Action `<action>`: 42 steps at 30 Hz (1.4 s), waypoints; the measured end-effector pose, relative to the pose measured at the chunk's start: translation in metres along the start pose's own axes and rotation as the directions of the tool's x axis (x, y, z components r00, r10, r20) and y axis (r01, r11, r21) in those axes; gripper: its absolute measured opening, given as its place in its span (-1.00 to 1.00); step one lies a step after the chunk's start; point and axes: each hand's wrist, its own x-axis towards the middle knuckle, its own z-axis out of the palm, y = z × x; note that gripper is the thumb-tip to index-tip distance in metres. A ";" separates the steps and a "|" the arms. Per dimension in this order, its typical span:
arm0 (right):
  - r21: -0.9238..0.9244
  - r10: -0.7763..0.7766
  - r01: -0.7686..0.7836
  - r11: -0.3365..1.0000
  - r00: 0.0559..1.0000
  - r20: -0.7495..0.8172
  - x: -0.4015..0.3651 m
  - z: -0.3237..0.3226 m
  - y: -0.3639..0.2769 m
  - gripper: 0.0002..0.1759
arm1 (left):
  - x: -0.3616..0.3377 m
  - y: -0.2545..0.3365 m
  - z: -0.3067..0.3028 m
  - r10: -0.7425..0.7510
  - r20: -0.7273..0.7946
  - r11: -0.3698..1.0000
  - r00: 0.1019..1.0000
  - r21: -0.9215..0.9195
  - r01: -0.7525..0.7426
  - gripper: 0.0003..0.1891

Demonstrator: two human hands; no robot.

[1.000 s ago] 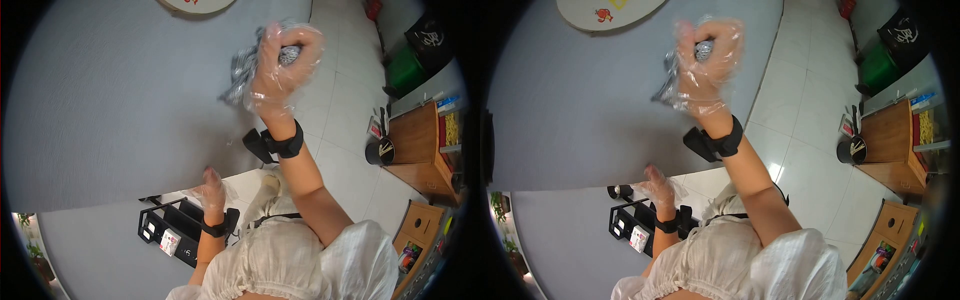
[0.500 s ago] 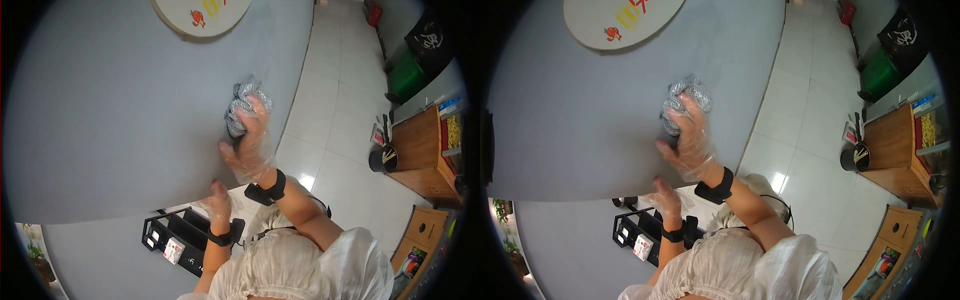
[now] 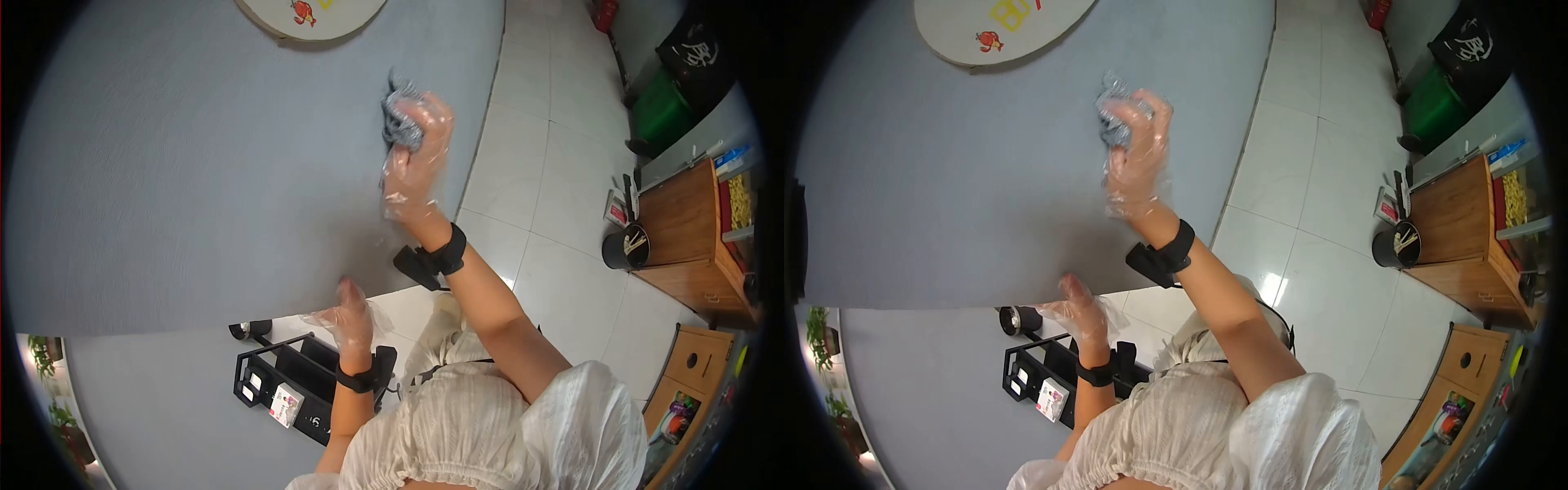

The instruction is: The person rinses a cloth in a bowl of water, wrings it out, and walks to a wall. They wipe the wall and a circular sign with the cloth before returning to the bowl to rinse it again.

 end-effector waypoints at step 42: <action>0.090 -0.080 0.069 0.994 0.988 0.128 0.049 0.008 -0.013 -0.76 | -0.019 -0.027 -0.012 -0.057 0.063 0.989 0.996 0.141 0.047 -0.64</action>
